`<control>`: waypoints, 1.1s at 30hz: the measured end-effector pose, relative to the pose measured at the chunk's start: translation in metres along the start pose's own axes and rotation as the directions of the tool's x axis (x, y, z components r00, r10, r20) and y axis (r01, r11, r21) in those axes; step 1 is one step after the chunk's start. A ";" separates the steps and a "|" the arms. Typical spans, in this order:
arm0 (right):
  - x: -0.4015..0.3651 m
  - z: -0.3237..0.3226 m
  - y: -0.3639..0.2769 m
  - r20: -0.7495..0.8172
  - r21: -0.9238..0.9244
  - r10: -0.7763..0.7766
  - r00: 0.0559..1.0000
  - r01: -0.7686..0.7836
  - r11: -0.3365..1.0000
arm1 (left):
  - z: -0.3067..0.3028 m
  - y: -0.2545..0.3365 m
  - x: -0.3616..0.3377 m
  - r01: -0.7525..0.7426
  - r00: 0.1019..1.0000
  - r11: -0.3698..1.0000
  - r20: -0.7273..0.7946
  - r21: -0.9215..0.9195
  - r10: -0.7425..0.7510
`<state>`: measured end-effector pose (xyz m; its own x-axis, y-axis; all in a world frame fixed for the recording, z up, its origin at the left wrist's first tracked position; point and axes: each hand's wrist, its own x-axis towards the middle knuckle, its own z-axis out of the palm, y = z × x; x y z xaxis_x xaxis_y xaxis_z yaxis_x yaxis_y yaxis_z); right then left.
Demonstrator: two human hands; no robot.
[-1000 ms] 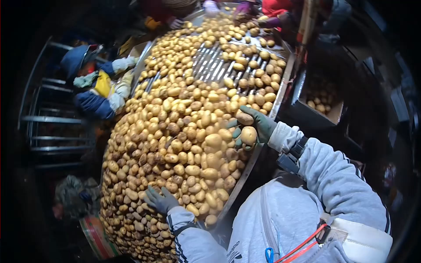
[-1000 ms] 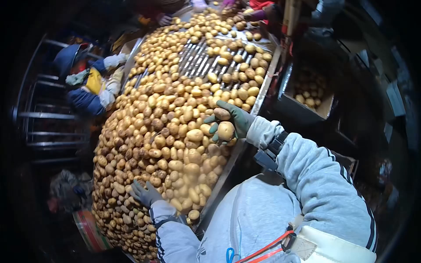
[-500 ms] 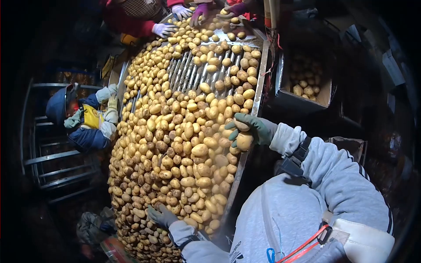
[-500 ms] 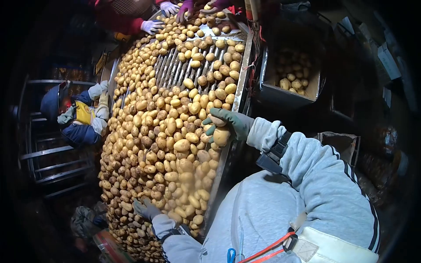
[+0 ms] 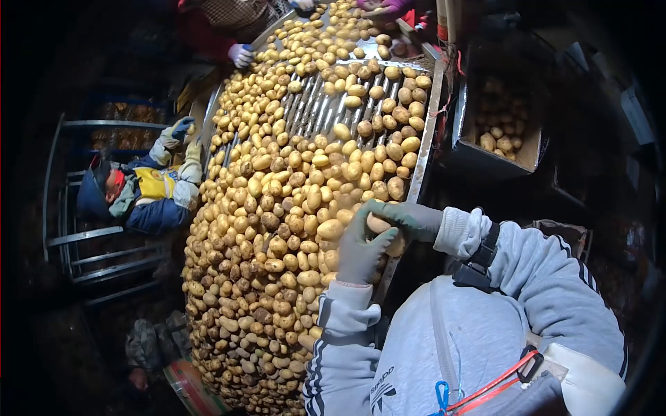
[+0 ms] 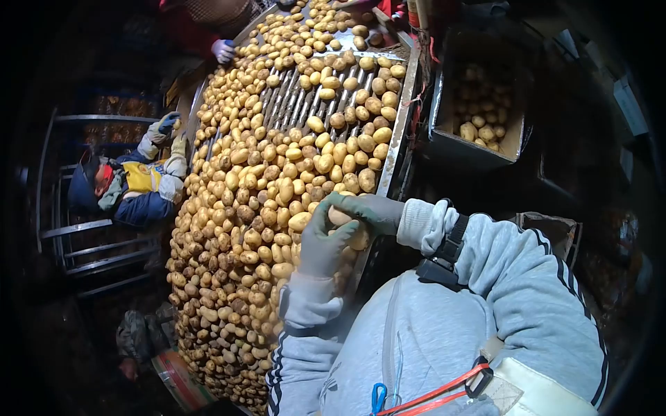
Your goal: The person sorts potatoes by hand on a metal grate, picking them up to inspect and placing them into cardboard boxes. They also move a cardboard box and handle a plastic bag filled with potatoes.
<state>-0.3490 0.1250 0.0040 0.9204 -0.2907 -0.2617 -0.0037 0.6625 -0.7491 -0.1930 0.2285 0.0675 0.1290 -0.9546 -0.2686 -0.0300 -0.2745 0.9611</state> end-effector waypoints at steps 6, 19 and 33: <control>-0.027 0.011 -0.022 -0.169 0.310 0.082 0.982 -0.026 0.950 | -0.001 0.003 -0.004 0.097 0.995 0.924 0.037 -0.370 -0.090; -0.033 0.011 -0.038 0.071 0.244 -0.227 0.971 0.204 0.948 | 0.040 0.045 0.005 0.170 0.985 0.936 0.029 -0.308 -0.169; -0.153 -0.094 -0.025 -0.503 0.362 -0.012 0.864 0.223 0.905 | -0.022 -0.053 -0.003 -0.059 0.938 0.527 -0.133 0.848 0.319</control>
<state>-0.5266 0.0881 0.0052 0.5984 -0.6063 -0.5237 0.3433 0.7847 -0.5162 -0.1703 0.2488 0.0188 0.2433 -0.9679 0.0633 -0.8638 -0.1865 0.4680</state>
